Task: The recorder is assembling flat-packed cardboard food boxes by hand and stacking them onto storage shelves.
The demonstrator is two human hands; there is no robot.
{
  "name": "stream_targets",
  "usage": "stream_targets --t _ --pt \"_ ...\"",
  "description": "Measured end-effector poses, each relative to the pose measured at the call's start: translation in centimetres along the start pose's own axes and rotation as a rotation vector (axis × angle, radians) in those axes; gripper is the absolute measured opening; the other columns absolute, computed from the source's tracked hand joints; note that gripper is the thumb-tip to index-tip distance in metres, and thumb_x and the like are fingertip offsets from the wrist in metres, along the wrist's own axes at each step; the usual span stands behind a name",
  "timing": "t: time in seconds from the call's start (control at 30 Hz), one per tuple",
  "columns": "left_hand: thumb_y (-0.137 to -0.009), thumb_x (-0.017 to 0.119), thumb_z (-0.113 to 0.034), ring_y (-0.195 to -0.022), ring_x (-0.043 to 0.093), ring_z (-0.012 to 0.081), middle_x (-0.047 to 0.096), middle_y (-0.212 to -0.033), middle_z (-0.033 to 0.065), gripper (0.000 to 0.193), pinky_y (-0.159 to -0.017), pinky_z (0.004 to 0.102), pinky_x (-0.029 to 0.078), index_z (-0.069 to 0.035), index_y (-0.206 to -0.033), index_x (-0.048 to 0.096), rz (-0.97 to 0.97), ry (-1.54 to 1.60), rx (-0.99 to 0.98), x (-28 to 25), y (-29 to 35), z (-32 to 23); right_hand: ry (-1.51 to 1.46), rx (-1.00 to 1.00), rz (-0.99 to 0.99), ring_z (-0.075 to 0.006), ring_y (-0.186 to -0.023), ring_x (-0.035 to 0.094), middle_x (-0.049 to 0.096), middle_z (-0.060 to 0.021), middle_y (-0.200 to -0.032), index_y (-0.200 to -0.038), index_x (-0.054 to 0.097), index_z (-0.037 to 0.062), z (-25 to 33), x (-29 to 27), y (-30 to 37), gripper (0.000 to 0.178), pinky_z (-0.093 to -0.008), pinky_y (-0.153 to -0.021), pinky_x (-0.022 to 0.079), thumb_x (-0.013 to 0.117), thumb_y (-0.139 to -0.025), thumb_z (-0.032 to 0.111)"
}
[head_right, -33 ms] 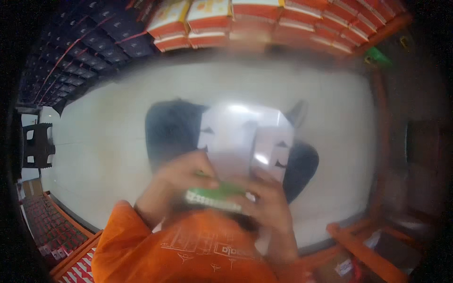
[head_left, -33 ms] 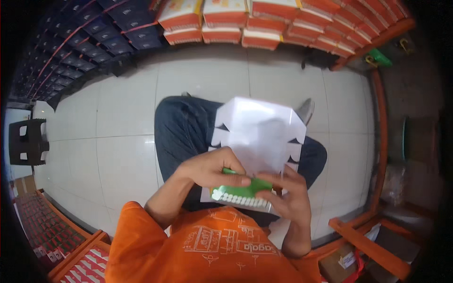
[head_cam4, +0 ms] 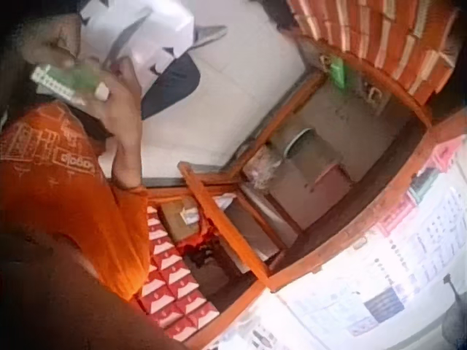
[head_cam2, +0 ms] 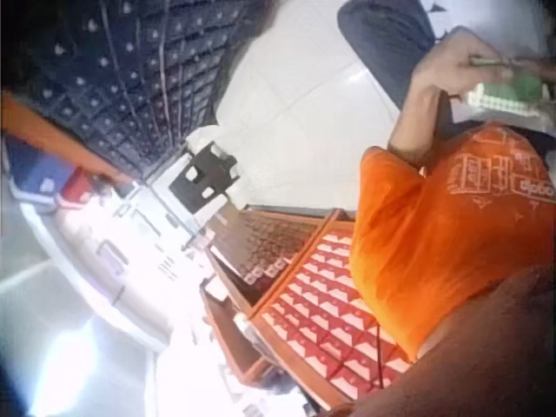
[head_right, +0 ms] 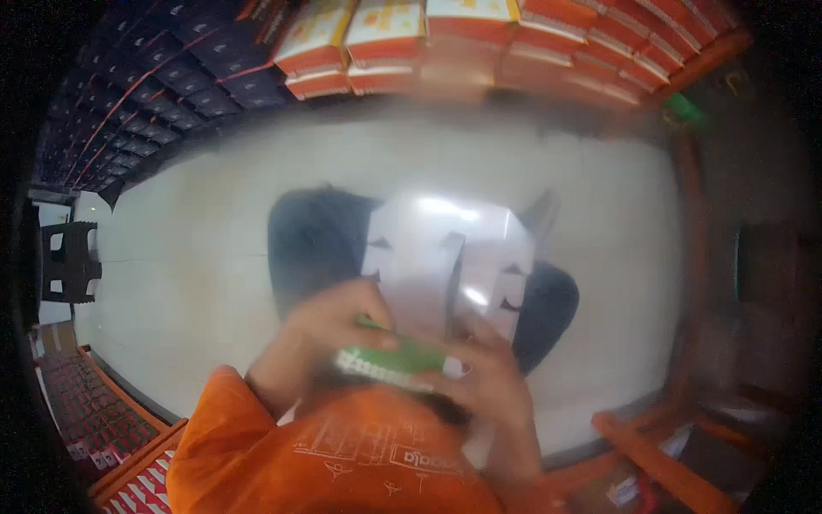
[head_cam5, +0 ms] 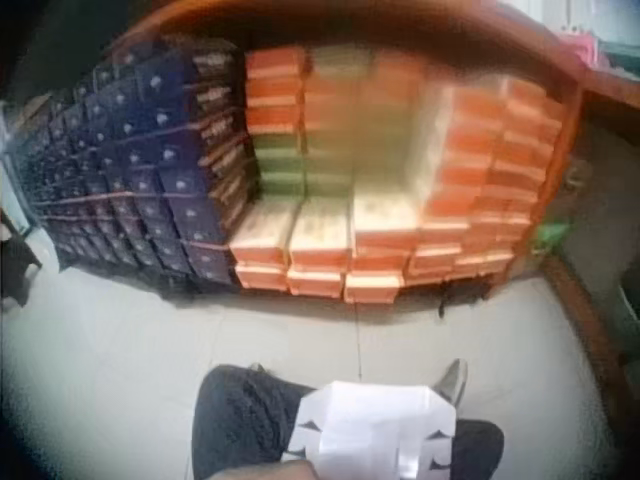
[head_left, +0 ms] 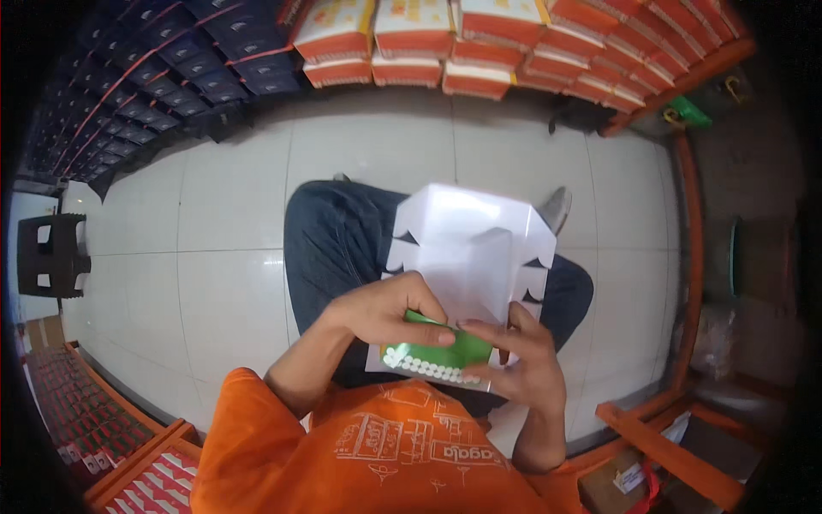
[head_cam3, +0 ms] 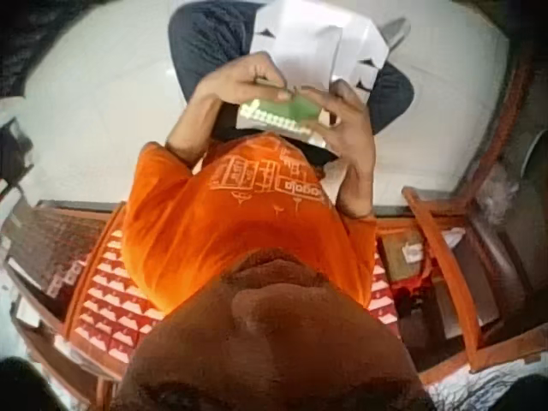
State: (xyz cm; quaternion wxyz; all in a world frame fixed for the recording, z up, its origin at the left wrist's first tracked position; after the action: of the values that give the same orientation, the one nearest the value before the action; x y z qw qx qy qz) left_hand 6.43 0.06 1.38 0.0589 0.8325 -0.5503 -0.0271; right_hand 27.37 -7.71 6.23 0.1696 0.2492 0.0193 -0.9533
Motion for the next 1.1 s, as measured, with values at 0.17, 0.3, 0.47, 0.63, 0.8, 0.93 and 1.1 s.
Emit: stream_targets --t 0.17,0.3,0.47,0.63,0.8,0.93,1.1 --pt "-0.089 0.070 -0.019 -0.064 0.061 0.0131 0.068 -0.076 0.0086 0.021 -0.062 0.0270 0.049 0.000 -0.096 0.069 -0.087 -0.018 0.196 -0.3 0.8 -2.9 0.340 -0.040 -0.160 -0.0274 -0.088 0.054 0.050 -0.0115 -0.098 -0.108 0.059 0.0046 -0.5 -0.5 0.8 0.067 -0.0384 -0.074 0.046 0.091 -0.051 0.019" --pt "-0.082 0.075 -0.018 -0.079 0.070 0.0200 0.071 -0.088 0.0137 0.029 -0.068 0.0303 0.052 -0.002 -0.105 0.068 -0.054 -0.216 0.066 -2.9 4.0 -3.3 0.254 0.196 -0.252 -0.0334 -0.110 0.054 0.054 -0.0170 -0.119 -0.129 0.054 0.0044 -1.8 -7.4 1.6 0.098 -0.0425 -0.092 0.047 0.094 -0.044 0.033" --pt "-0.086 0.072 -0.020 -0.071 0.063 0.0156 0.069 -0.082 0.0103 0.028 -0.068 0.0292 0.051 -0.003 -0.107 0.065 -0.246 0.265 0.159 0.9 -0.9 -5.3 0.085 -0.132 -0.279 -0.0422 -0.123 0.047 0.060 -0.0233 -0.117 -0.117 0.063 0.0033 1.1 0.5 -2.1 0.077 -0.0496 -0.109 0.029 0.089 -0.056 0.043" --pt "-0.093 0.066 -0.017 -0.070 0.058 0.0066 0.067 -0.082 0.0018 0.022 -0.063 0.0221 0.049 0.002 -0.106 0.066 -0.087 0.087 -0.140 1.8 -0.6 -2.0 -0.427 -0.265 -0.493 -0.0310 -0.108 0.052 0.064 -0.0134 -0.102 -0.085 0.067 0.0058 -1.5 -2.8 -0.9 0.039 -0.0467 -0.098 0.037 0.088 -0.063 0.030" --pt "-0.096 0.064 -0.018 -0.066 0.056 0.0041 0.066 -0.077 0.0006 0.023 -0.057 0.0234 0.047 0.004 -0.098 0.069 0.007 0.145 -0.304 1.5 -0.4 -0.3 0.173 -0.011 -0.217 -0.0258 -0.100 0.056 0.065 -0.0059 -0.097 -0.084 0.070 0.0101 1.7 -2.3 -0.9 0.017 -0.0373 -0.091 0.039 0.080 -0.071 0.013" --pt "-0.094 0.065 -0.015 -0.065 0.059 0.0068 0.067 -0.074 0.0029 0.018 -0.052 0.0263 0.045 0.002 -0.094 0.070 -0.058 0.114 -0.101 1.9 -0.4 -0.2 0.264 -0.127 -0.066 -0.0247 -0.094 0.057 0.066 -0.0033 -0.094 -0.090 0.070 0.0102 1.6 -3.0 -0.9 0.018 -0.0372 -0.087 0.040 0.077 -0.073 0.011" --pt "-0.093 0.063 -0.009 -0.068 0.064 0.0114 0.072 -0.085 0.0066 0.020 -0.062 0.0265 0.052 -0.001 -0.110 0.066 -0.012 -0.353 -0.002 2.0 -1.1 -3.9 0.397 -0.237 -0.204 -0.0261 -0.093 0.058 0.065 -0.0030 -0.097 -0.095 0.069 0.0134 2.0 -1.3 -1.5 0.024 -0.0400 -0.087 0.041 0.077 -0.072 0.013"
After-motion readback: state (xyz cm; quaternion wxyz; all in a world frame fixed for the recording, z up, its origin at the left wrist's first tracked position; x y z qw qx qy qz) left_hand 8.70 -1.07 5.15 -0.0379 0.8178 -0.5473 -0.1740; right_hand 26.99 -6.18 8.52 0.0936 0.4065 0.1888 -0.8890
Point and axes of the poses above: each hand's wrist, its own y-axis away from the middle knuckle, its own x-axis out of the palm, z = x × y, the point moved 2 cm from there along -y, towards the middle knuckle
